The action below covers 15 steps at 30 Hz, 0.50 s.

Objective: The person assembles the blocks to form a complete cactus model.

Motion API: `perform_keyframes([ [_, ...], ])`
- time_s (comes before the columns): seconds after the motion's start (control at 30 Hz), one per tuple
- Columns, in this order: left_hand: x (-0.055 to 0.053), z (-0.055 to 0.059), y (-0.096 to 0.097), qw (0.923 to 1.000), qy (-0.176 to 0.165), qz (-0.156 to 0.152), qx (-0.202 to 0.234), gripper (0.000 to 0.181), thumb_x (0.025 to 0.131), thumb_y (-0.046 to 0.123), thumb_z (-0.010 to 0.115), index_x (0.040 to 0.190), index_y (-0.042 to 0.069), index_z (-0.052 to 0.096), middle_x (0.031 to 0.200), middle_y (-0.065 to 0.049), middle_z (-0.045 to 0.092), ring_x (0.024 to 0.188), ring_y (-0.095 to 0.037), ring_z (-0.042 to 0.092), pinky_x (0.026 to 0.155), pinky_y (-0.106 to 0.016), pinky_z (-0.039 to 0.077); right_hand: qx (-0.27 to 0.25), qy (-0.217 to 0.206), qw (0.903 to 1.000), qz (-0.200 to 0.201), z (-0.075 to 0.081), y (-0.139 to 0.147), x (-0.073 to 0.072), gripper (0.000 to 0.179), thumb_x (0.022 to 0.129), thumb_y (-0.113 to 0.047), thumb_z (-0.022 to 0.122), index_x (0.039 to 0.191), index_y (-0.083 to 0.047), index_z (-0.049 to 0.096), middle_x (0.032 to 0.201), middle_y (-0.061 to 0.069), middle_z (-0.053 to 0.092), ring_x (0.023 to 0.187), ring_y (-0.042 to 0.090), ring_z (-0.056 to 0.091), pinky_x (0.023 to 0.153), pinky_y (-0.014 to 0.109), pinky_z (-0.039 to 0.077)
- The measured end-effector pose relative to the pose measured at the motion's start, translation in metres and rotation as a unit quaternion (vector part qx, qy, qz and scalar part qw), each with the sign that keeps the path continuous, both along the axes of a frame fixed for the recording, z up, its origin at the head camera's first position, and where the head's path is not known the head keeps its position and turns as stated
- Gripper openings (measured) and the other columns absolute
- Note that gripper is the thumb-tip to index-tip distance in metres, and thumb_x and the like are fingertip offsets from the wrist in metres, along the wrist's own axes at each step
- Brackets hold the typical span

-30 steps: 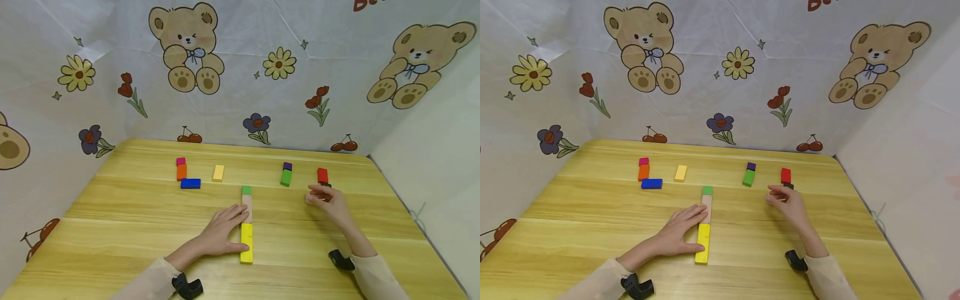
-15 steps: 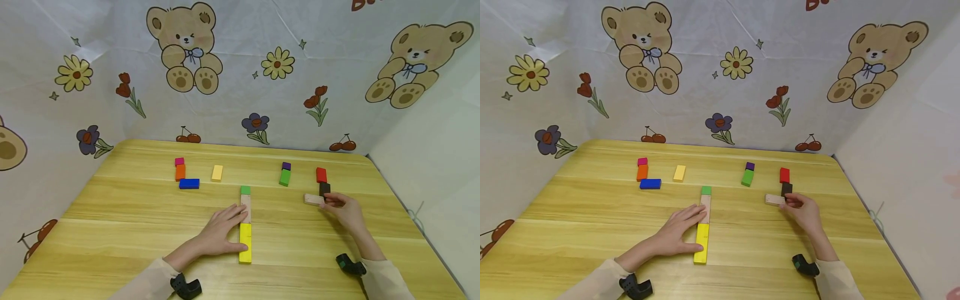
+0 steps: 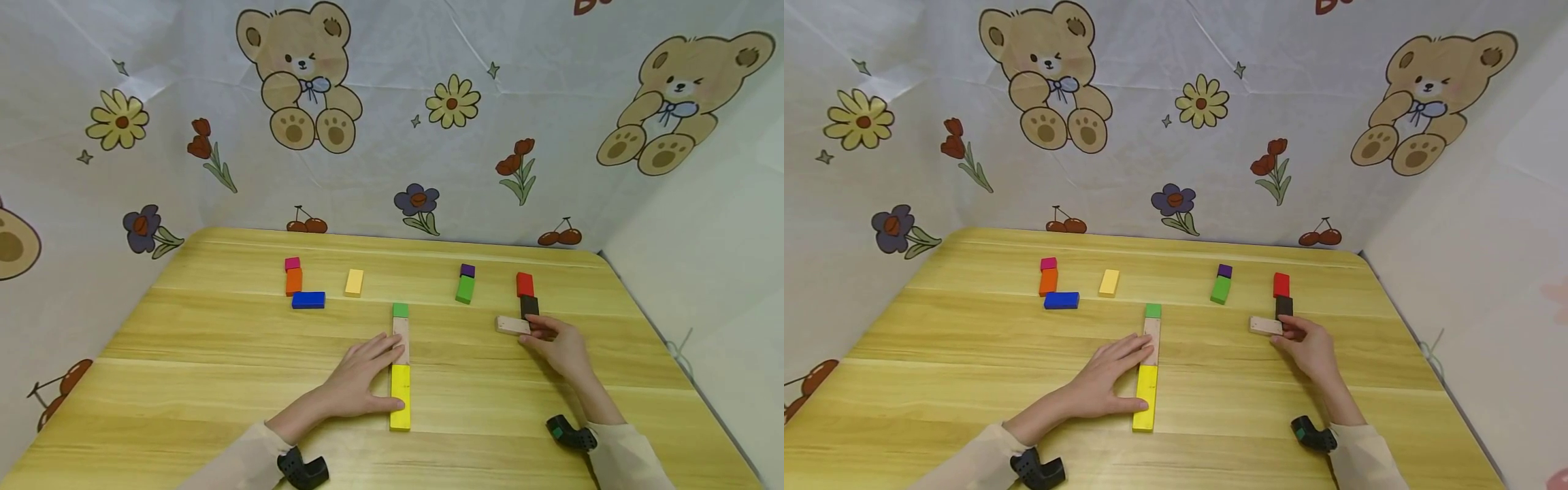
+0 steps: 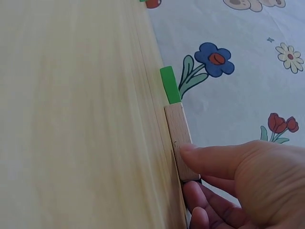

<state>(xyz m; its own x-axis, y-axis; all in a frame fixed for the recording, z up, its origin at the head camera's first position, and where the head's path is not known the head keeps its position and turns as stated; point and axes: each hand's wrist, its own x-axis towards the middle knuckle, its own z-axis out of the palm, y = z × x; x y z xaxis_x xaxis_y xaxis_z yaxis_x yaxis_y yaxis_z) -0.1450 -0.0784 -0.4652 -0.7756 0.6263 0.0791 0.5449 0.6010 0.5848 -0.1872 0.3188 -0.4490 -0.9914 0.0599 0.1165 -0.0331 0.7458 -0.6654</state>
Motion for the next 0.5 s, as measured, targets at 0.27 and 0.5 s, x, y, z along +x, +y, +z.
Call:
perform_keyframes([
  [0.27, -0.0002, -0.0005, 0.0, 1.0, 0.003, 0.001, 0.0, 0.09, 0.081, 0.058, 0.069, 0.153, 0.015, 0.035, 0.163, 0.001, 0.024, 0.151, -0.03, 0.019, 0.116, -0.057, 0.02, 0.017, 0.024, 0.9995, 0.009, -0.0031, 0.0006, -0.0009, 0.037, 0.082, -0.009, 0.078, 0.116, 0.001, 0.069, 0.088, 0.013, 0.072, 0.072, -0.011, 0.056, 0.066, 0.011, 0.046],
  [0.5, -0.0002, -0.001, 0.0, 1.0, 0.003, 0.001, 0.0, 0.09, 0.081, 0.058, 0.069, 0.153, 0.014, 0.036, 0.163, 0.001, 0.025, 0.15, -0.031, 0.019, 0.116, -0.057, 0.02, 0.028, 0.022, 0.9994, 0.003, -0.0027, 0.0003, -0.0002, 0.032, 0.083, -0.01, 0.077, 0.113, 0.0, 0.07, 0.088, 0.012, 0.072, 0.072, -0.006, 0.056, 0.065, 0.016, 0.045],
])
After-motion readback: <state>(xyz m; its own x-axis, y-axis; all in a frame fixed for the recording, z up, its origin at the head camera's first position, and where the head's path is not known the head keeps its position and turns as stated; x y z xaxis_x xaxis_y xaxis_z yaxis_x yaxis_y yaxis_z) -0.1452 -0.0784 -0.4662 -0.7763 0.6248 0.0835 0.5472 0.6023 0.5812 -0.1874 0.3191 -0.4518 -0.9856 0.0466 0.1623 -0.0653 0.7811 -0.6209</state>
